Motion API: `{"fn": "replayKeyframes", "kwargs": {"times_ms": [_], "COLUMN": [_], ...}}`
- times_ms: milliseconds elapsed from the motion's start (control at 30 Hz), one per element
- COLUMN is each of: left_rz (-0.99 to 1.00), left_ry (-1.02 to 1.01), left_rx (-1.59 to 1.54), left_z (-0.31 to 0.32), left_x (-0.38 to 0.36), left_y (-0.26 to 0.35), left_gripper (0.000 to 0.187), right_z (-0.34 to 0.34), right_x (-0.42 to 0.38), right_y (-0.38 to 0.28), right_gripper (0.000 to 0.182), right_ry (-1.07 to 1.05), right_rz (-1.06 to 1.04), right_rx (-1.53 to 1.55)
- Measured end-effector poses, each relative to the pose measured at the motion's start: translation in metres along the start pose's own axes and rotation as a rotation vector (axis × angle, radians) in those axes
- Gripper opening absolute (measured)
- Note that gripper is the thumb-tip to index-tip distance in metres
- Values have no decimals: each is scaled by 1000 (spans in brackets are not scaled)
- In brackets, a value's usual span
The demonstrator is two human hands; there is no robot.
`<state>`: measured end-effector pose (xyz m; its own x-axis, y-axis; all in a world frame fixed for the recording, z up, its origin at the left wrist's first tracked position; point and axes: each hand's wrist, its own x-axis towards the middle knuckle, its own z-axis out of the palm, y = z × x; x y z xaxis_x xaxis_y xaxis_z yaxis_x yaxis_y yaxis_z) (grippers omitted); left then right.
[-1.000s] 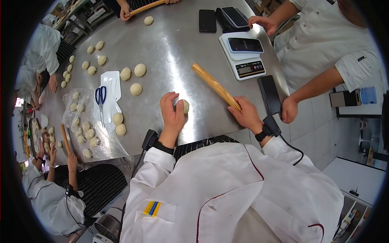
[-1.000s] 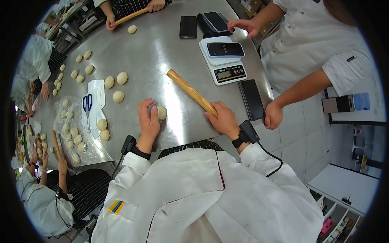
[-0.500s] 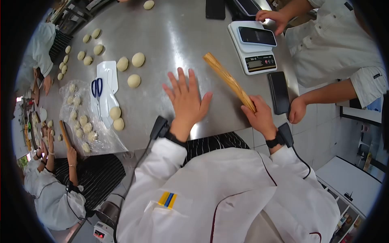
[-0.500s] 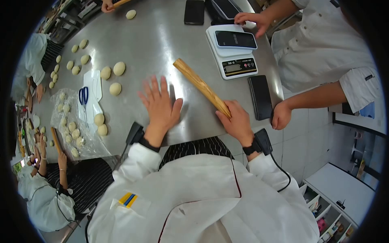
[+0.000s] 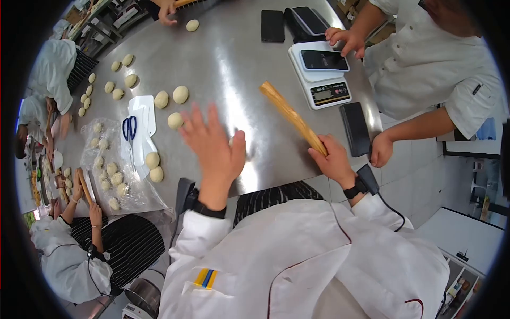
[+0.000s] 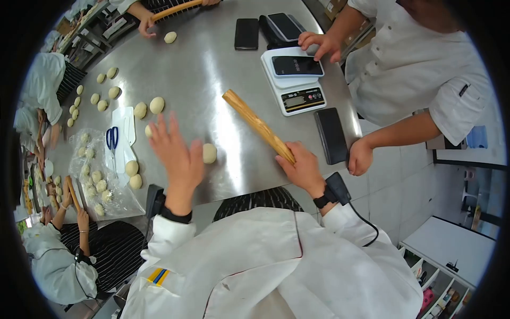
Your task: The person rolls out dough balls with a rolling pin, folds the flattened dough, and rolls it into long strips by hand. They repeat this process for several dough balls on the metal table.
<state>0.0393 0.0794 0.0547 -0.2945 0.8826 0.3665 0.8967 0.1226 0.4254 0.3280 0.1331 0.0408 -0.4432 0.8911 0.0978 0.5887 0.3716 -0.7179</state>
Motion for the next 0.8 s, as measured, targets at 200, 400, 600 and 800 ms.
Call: {"fn": "replayKeyframes", "kwargs": {"times_ms": [200, 400, 600, 800], "left_rz": [-18, -80, 203, 6], "left_ry": [-403, 4, -151, -311], "left_rx": [127, -320, 481, 137], "left_z": [55, -8, 38, -1], "left_x": [-22, -51, 42, -56], "left_y": [-29, -52, -103, -61], "left_gripper": [81, 71, 66, 65], "right_z": [-6, 75, 138, 112], "right_x": [12, 77, 158, 41], "right_y": [-20, -58, -39, -33], "right_gripper": [34, 40, 60, 65], "right_ry": [-128, -465, 60, -97], "right_rz": [-56, -414, -381, -302], "right_rx": [-41, -420, -722, -592]}}
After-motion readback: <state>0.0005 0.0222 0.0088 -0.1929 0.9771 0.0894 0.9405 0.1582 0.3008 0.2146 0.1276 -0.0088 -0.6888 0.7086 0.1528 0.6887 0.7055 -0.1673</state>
